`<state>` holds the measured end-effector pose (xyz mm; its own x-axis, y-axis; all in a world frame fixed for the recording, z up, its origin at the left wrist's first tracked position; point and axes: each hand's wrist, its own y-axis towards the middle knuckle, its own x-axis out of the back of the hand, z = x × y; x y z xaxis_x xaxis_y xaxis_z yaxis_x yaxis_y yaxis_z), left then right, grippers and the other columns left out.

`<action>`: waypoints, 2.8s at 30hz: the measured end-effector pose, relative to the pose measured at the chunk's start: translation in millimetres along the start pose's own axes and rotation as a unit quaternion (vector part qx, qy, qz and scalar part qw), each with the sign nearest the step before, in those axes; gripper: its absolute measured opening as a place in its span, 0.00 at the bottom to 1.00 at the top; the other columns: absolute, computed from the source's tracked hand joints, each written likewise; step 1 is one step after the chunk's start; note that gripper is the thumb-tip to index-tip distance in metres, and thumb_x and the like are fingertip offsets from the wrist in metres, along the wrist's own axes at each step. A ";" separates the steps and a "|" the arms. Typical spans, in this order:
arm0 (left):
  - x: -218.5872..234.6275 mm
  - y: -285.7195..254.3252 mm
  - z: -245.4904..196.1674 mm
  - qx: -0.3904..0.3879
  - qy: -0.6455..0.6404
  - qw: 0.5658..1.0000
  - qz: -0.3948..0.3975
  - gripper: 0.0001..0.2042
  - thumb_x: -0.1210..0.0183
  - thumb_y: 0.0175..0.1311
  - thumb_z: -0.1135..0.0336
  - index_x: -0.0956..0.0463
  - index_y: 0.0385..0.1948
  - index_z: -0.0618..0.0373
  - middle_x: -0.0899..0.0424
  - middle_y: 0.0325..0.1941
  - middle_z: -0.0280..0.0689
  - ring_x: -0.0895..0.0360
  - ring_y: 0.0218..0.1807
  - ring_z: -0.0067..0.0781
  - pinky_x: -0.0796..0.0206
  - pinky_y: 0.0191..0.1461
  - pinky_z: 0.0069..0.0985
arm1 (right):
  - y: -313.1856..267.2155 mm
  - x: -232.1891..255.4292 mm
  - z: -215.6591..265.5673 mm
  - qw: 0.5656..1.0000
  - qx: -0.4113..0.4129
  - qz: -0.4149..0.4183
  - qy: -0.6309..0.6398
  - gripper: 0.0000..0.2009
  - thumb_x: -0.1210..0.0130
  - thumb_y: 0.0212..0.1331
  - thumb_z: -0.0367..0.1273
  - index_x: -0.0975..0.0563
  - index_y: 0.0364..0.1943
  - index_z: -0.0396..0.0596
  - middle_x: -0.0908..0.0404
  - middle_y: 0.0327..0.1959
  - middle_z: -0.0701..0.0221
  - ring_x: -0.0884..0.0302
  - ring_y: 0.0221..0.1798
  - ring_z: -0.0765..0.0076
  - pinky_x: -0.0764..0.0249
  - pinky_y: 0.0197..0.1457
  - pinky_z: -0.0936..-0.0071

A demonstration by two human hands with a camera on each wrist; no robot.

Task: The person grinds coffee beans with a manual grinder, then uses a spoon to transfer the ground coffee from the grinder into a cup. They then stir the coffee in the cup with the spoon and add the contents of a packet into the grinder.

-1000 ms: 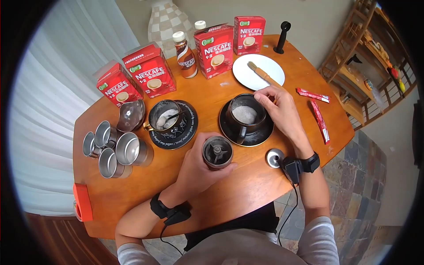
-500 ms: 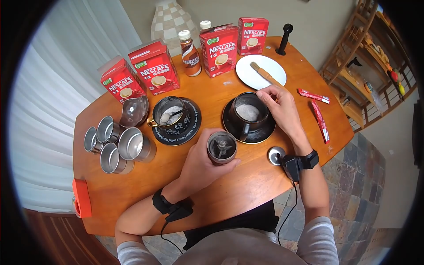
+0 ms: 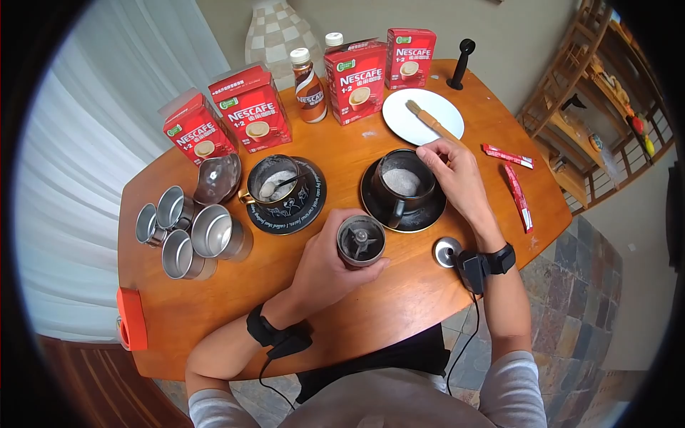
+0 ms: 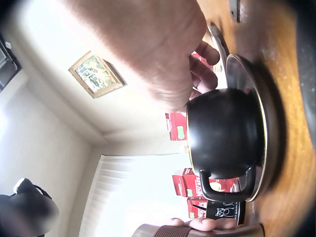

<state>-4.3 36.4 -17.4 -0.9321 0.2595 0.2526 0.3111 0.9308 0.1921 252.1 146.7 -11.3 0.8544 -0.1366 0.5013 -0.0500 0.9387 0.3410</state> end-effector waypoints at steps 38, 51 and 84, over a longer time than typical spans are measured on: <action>2.0 0.0 -14.9 0.018 0.038 0.999 -0.010 0.31 0.21 0.56 0.68 0.30 0.59 0.58 0.18 0.50 0.37 0.19 0.52 0.24 0.26 0.59 0.27 | -0.8 -1.2 4.2 1.000 0.013 -0.010 -0.027 0.15 0.38 0.73 0.38 0.15 0.44 0.37 0.14 0.34 0.66 0.20 0.35 0.71 0.24 0.42 0.69; 2.2 0.6 -15.8 0.021 0.039 0.999 -0.007 0.32 0.21 0.56 0.68 0.31 0.59 0.58 0.18 0.50 0.36 0.19 0.51 0.24 0.26 0.59 0.27 | 0.3 -1.2 1.6 0.999 0.026 -0.006 -0.028 0.13 0.37 0.71 0.36 0.15 0.44 0.37 0.12 0.38 0.64 0.18 0.38 0.68 0.23 0.46 0.68; 2.8 0.8 -14.2 0.022 0.020 1.000 0.001 0.31 0.21 0.56 0.69 0.30 0.59 0.59 0.19 0.50 0.36 0.20 0.52 0.23 0.26 0.59 0.26 | -0.5 -0.7 8.2 0.997 0.069 -0.028 0.006 0.13 0.34 0.69 0.35 0.14 0.41 0.35 0.18 0.31 0.67 0.24 0.34 0.71 0.28 0.41 0.70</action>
<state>-4.0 34.2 -3.1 -0.9230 0.2520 0.2907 0.3041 0.9407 0.1501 247.2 143.8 -5.2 0.8636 -0.1838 0.4694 -0.0720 0.8767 0.4757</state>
